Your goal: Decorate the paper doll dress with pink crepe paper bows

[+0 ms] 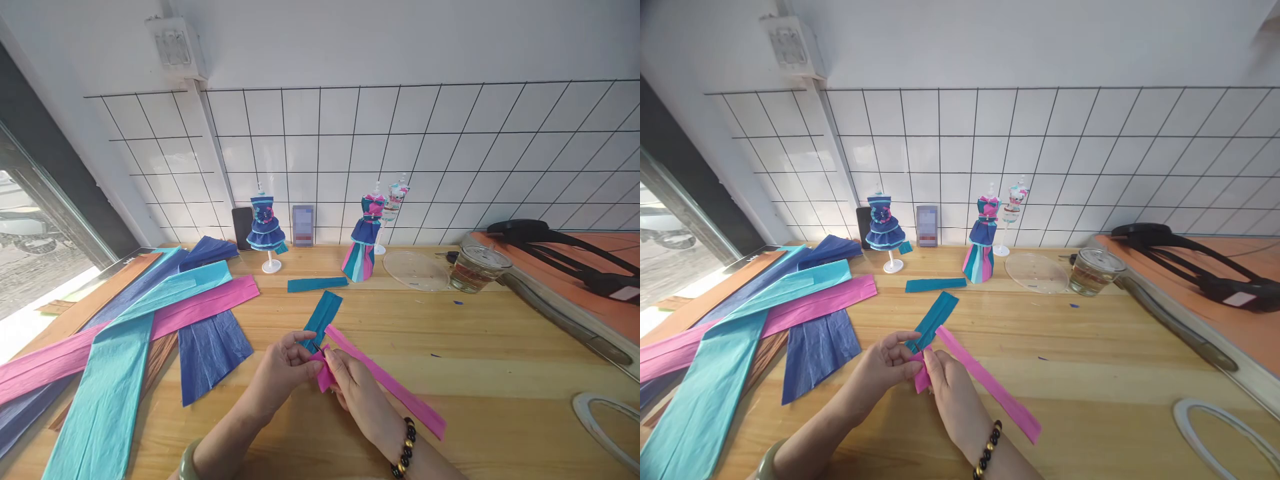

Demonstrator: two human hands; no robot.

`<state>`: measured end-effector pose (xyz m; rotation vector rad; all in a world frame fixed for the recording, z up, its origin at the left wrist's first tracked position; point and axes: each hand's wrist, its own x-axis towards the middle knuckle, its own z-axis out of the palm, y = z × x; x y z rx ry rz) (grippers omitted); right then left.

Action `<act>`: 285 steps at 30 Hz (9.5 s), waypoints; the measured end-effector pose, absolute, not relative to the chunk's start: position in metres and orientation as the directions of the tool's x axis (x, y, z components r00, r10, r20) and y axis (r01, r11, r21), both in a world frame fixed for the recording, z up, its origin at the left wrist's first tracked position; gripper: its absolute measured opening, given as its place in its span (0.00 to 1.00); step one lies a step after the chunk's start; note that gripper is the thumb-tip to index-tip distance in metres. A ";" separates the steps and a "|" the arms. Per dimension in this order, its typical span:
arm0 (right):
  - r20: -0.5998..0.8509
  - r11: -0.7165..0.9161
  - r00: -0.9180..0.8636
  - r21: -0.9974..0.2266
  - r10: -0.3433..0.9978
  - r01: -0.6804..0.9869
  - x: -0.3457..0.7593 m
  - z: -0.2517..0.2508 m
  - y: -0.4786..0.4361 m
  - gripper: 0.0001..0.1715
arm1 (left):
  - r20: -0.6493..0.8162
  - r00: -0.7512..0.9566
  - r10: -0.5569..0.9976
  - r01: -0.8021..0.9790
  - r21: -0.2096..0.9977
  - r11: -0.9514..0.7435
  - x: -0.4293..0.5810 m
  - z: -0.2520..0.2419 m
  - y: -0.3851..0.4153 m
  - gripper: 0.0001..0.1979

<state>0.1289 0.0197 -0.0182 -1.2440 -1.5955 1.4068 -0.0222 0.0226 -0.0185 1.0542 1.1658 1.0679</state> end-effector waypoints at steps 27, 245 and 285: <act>-0.120 -0.018 -0.344 -0.959 0.931 0.284 0.133 -0.015 0.019 0.24 | -0.148 0.091 0.985 -0.056 0.987 0.153 -0.025 -0.014 0.023 0.25; -0.124 0.037 -0.391 -0.924 0.912 0.380 0.138 -0.014 0.021 0.27 | -0.045 0.246 0.968 -0.057 0.997 0.061 -0.033 -0.001 0.019 0.30; -0.137 0.044 -0.396 -0.908 0.908 0.416 0.139 -0.013 0.022 0.30 | -0.038 0.221 0.975 -0.084 0.995 0.057 -0.036 -0.003 0.022 0.29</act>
